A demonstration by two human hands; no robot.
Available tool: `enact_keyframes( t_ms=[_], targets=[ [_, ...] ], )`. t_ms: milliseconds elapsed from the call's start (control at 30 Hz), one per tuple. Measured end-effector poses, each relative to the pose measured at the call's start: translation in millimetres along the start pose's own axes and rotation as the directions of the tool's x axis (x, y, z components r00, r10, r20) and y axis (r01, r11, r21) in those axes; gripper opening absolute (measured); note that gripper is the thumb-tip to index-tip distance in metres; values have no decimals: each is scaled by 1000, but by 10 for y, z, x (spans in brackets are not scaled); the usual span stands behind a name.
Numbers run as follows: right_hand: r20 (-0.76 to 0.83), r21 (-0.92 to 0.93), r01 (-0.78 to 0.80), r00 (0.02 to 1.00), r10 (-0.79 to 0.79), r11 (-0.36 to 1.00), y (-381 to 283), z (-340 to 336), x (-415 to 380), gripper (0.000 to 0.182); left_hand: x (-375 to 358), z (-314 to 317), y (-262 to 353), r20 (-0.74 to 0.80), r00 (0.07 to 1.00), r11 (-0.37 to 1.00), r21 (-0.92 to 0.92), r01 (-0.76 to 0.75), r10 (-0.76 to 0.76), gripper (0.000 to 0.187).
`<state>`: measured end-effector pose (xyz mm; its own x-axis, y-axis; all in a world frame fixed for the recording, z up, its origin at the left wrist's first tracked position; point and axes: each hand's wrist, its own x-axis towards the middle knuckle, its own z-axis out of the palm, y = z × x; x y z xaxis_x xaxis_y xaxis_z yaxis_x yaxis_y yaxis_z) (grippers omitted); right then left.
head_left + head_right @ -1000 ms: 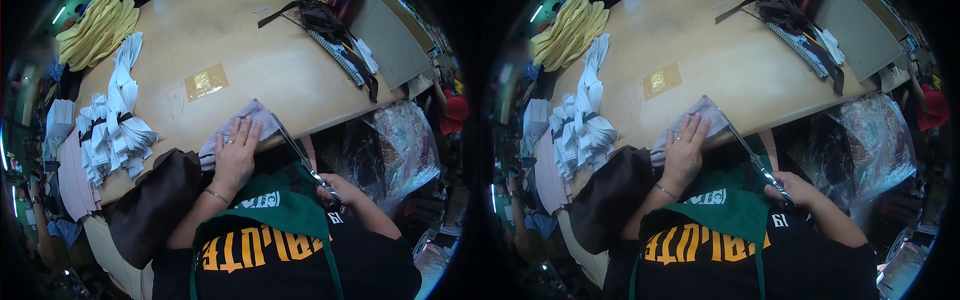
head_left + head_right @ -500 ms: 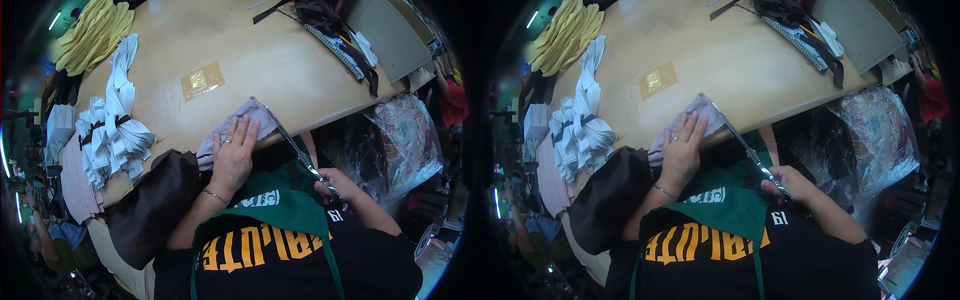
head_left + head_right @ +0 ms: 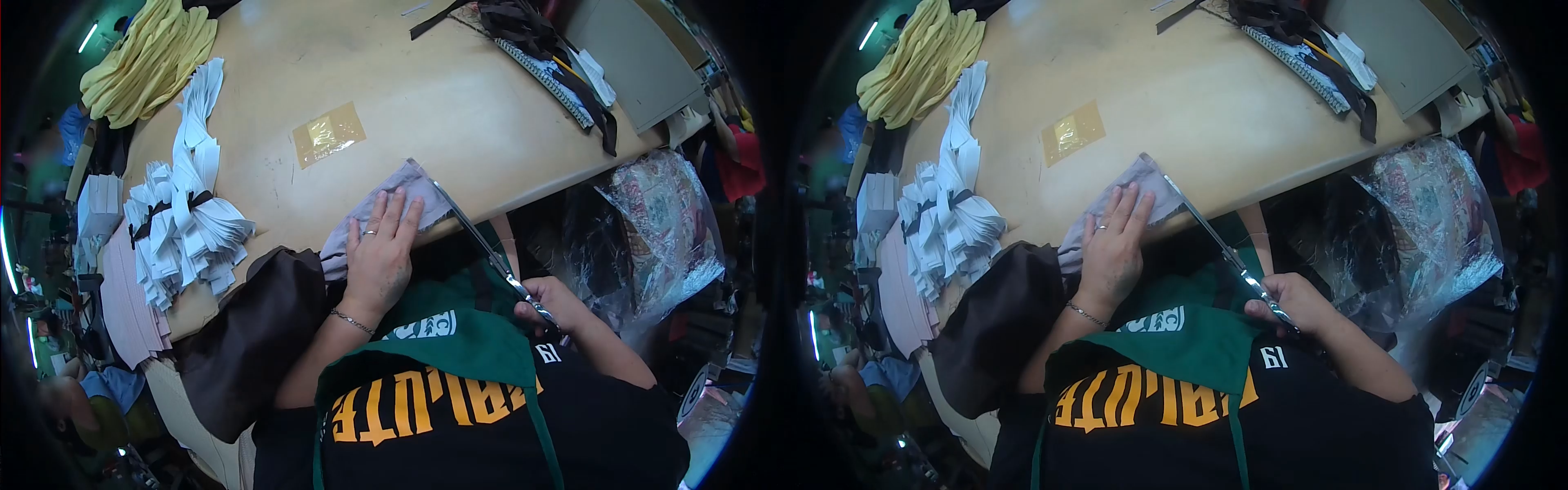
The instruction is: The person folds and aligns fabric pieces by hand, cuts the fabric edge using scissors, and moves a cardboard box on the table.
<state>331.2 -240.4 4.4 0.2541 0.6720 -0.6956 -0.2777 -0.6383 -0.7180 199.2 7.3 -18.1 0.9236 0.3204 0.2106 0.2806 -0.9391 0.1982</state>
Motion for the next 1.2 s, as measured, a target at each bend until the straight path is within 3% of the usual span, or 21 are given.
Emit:
enact_keyframes(
  t_ms=[267, 467, 667, 1200],
  targets=[
    [-22, -41, -25, 999, 24, 999, 12, -2, -41, 41, 2, -24, 14, 13, 1000, 1000, 13, -1, 0, 56],
    [109, -48, 30, 994, -25, 998, -70, -73, 28, 44, -37, -65, 43, 48, 998, 999, -6, -37, 37, 53],
    [92, -123, 44, 995, -33, 991, -184, -16, 119, 48, -84, -107, 101, 76, 996, 999, -16, -52, 53, 53],
    [32, 6, -42, 999, 42, 999, -129, -3, 87, 48, -68, -135, 106, 100, 994, 998, -28, -50, 53, 53]
  ],
)
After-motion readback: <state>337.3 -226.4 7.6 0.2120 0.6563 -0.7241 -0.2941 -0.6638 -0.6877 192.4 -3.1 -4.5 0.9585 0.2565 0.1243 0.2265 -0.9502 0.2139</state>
